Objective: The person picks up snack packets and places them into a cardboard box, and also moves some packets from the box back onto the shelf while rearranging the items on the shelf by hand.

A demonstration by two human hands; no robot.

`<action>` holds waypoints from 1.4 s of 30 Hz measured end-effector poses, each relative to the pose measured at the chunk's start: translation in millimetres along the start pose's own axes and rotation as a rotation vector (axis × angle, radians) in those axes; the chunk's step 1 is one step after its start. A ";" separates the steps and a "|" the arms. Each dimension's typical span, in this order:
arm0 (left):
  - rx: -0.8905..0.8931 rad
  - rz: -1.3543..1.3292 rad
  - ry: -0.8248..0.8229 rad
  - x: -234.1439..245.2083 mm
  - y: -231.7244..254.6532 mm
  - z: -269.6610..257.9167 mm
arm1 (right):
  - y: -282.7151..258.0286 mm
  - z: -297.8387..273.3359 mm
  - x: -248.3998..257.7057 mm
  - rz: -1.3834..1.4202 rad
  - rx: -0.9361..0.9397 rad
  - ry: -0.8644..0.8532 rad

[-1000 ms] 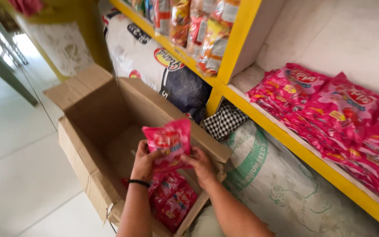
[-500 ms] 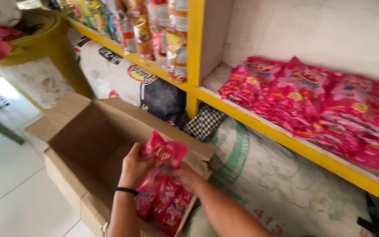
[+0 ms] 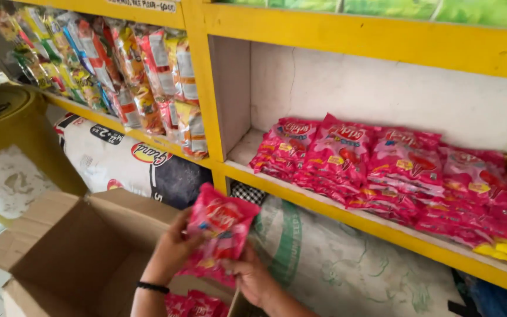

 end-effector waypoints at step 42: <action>-0.444 0.321 0.170 -190.6 72.5 220.3 | -301.6 80.9 24.1 -2.417 0.642 0.428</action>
Point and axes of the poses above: each hand's wrist, its own z-axis towards the middle knuckle, its own x-axis out of the back of the hand, y = z × x, the point moved 6 cm from there along z, towards the middle knuckle, and after that the axes turned 4 degrees about -y, right-handed, at the moved point
